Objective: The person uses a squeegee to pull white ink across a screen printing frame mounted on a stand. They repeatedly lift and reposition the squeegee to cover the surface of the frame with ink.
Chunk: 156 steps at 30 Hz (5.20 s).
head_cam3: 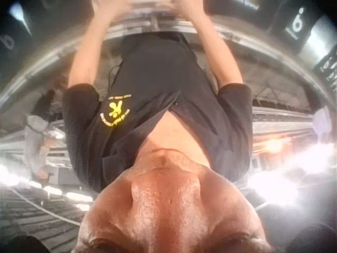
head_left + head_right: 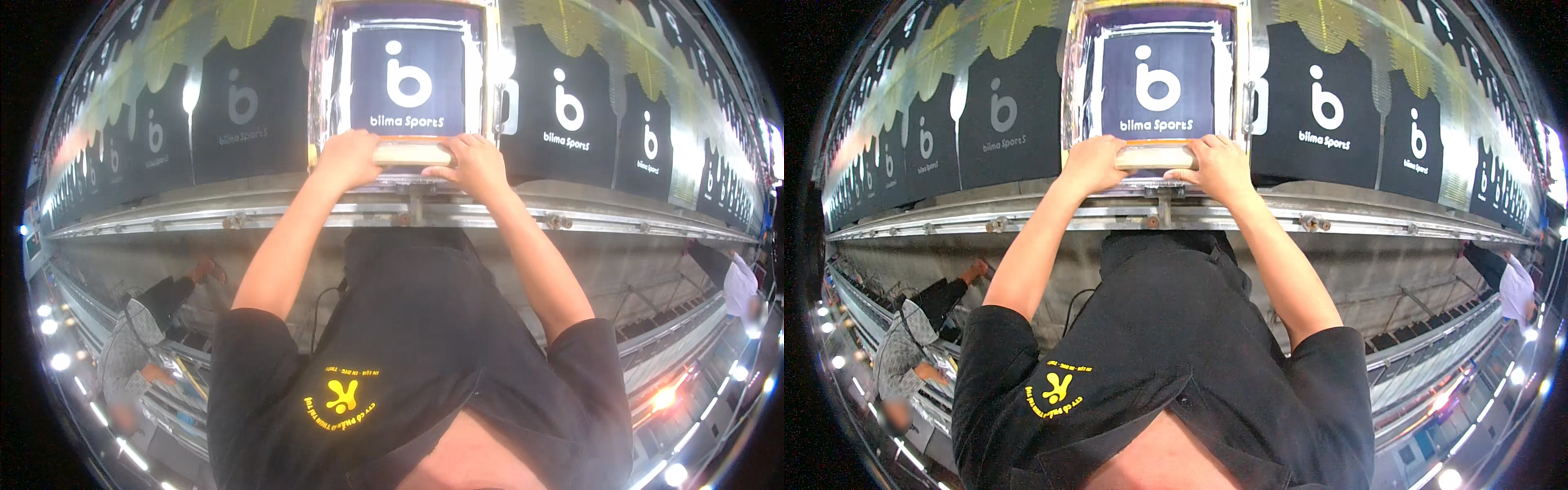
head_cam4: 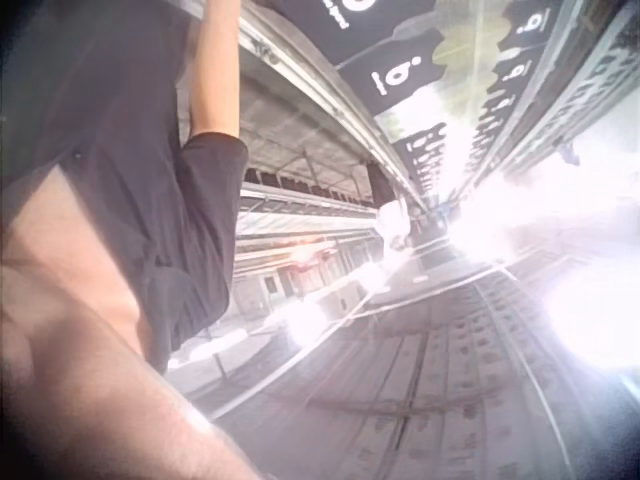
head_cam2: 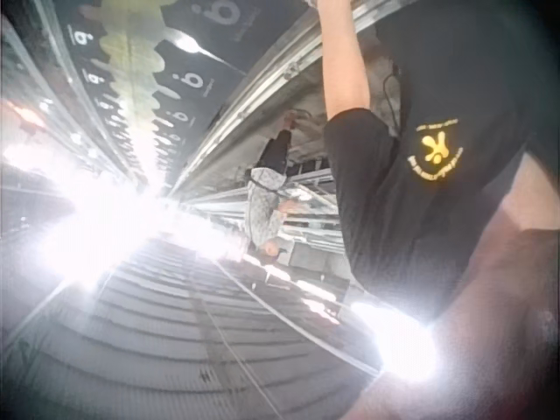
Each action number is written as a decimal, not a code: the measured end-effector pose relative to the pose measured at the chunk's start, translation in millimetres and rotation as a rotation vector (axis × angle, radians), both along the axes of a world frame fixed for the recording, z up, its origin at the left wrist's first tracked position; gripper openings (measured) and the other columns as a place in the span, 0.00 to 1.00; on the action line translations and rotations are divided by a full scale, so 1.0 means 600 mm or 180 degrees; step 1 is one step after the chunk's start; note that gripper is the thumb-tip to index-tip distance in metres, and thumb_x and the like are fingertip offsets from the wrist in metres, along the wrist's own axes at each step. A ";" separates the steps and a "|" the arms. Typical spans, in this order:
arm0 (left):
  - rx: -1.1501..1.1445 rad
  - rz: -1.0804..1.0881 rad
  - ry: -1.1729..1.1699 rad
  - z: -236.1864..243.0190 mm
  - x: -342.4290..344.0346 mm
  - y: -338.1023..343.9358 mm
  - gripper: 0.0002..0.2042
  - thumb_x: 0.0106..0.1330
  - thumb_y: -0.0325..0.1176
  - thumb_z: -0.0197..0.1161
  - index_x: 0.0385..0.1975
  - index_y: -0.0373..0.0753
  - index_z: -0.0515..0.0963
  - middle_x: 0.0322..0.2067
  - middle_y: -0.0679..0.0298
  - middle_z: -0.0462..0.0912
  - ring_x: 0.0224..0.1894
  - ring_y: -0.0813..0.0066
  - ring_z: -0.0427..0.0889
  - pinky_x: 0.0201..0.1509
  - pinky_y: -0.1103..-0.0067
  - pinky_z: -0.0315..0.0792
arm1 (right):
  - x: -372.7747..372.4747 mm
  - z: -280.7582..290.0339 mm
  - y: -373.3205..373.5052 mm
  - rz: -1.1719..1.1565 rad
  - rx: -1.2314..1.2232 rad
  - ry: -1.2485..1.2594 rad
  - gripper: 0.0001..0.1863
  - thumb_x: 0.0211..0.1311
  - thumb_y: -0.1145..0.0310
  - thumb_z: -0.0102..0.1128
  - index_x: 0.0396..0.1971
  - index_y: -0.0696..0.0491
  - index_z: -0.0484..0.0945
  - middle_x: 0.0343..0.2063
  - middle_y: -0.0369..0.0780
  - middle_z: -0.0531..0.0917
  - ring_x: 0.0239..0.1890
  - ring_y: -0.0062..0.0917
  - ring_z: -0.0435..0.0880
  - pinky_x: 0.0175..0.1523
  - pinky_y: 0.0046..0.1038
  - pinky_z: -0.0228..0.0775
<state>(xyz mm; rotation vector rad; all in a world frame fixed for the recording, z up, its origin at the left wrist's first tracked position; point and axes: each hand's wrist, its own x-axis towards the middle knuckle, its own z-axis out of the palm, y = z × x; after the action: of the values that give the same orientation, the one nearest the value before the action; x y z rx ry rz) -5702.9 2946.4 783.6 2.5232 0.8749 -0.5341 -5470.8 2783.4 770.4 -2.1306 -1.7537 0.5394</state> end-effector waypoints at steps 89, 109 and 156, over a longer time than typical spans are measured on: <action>0.0714 -0.0426 0.0161 0.045 -0.347 0.759 0.33 0.61 0.66 0.67 0.37 0.35 0.92 0.39 0.44 0.92 0.45 0.46 0.92 0.54 0.59 0.84 | -0.348 0.044 0.738 0.0053 -0.0032 -0.0425 0.22 0.62 0.47 0.75 0.44 0.50 0.90 0.44 0.46 0.91 0.50 0.43 0.89 0.57 0.43 0.80; 0.0303 -0.0104 -0.0650 -0.012 -0.635 0.365 0.19 0.58 0.50 0.75 0.41 0.41 0.88 0.36 0.55 0.89 0.43 0.53 0.90 0.45 0.60 0.84 | -0.626 -0.027 0.345 0.0050 0.0557 -0.0619 0.12 0.54 0.69 0.72 0.41 0.46 0.89 0.38 0.35 0.91 0.40 0.34 0.90 0.48 0.37 0.80; 0.0238 -0.0380 0.0287 0.080 -0.410 0.702 0.26 0.69 0.63 0.68 0.42 0.43 0.92 0.35 0.57 0.92 0.41 0.58 0.92 0.48 0.62 0.86 | -0.426 0.078 0.698 -0.0235 -0.0779 -0.0572 0.16 0.62 0.44 0.75 0.37 0.41 0.90 0.30 0.36 0.89 0.38 0.34 0.90 0.44 0.39 0.79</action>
<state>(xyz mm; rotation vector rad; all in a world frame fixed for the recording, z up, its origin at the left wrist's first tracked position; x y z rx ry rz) -5949.1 3367.6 831.3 2.6499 0.7931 -0.6692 -5726.4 3202.3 817.5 -2.4708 -1.7707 0.5852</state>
